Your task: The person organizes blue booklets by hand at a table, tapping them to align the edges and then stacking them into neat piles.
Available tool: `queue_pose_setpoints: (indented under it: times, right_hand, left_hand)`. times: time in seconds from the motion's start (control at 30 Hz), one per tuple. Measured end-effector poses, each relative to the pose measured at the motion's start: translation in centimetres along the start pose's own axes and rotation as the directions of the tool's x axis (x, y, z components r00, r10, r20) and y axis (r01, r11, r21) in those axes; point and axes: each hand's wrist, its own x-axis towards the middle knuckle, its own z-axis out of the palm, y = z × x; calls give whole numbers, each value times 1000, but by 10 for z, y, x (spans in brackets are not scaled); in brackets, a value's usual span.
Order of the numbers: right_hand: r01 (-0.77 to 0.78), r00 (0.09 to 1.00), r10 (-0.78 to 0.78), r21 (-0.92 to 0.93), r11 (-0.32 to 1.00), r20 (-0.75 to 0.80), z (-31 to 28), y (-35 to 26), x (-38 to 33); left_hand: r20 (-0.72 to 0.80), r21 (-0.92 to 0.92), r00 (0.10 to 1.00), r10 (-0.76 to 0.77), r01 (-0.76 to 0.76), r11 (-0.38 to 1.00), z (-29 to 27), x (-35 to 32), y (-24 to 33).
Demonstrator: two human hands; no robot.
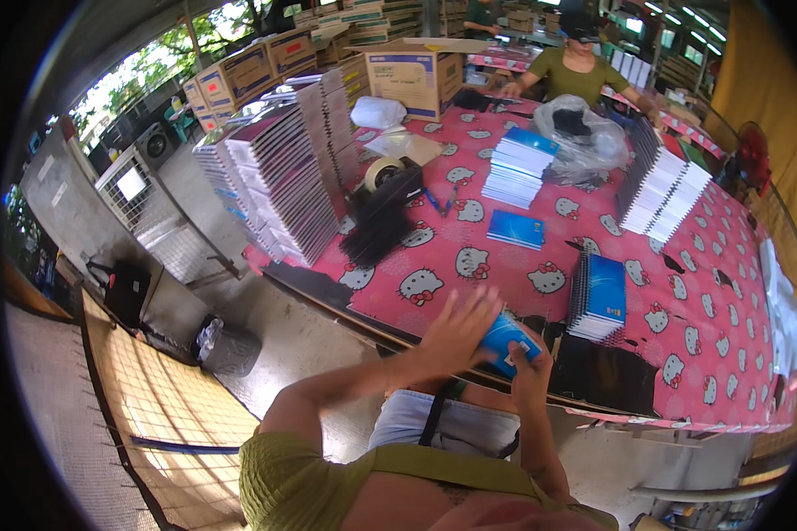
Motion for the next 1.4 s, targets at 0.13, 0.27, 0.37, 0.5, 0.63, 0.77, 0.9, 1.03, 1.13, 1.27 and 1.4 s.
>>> queue_pose_setpoints:
  times: [0.13, 0.27, 0.37, 0.5, 0.63, 0.77, 0.9, 1.03, 1.13, 1.27, 1.4]
  right_hand:
    - [10, 997, -6, -46, 999, 79, 2, -4, 1]
    - [17, 1000, -17, -1, 1000, 17, 0, -25, 7]
    - [64, 993, -60, -30, 998, 102, -7, -14, 10]
    - [-40, 990, 62, -167, 985, 128, -2, -27, 10]
    - [49, 985, -17, -184, 982, 174, -7, -8, 6]
    - [-56, 990, 86, -245, 968, 112, -9, -17, 4]
    - [19, 995, 5, -230, 973, 103, -19, -22, 15]
    - [106, 982, -33, -401, 910, 184, -30, -12, 21]
    - [60, 978, 30, -412, 909, 208, -43, 4, 21]
    - [76, 981, -6, -353, 933, 196, -28, 0, 18]
    - [173, 969, -74, -436, 883, 235, -43, 5, 28]
  left_hand:
    - [-233, -4, 972, -31, 31, 1000, 5, 4, 3]
    - [-46, 20, 999, 12, -11, 1000, 0, 4, 18]
    - [-163, 94, 987, -9, 25, 995, 10, 5, 20]
    - [-150, 22, 989, -18, 22, 1000, 3, 14, 12]
    - [-162, -30, 987, -4, -1, 1000, 15, 12, 25]
    - [-98, -48, 995, -16, 11, 999, 17, 14, 28]
    - [-235, -116, 972, 27, -55, 992, 30, -5, 31]
    - [147, -292, 981, 130, -82, 953, 3, 36, -8]
    - [16, -154, 990, 142, -138, 978, 8, 40, 10]
    - [35, -78, 987, 159, -156, 985, 39, -22, 36]
    - [-120, -29, 990, 80, -84, 996, 24, 18, 35]
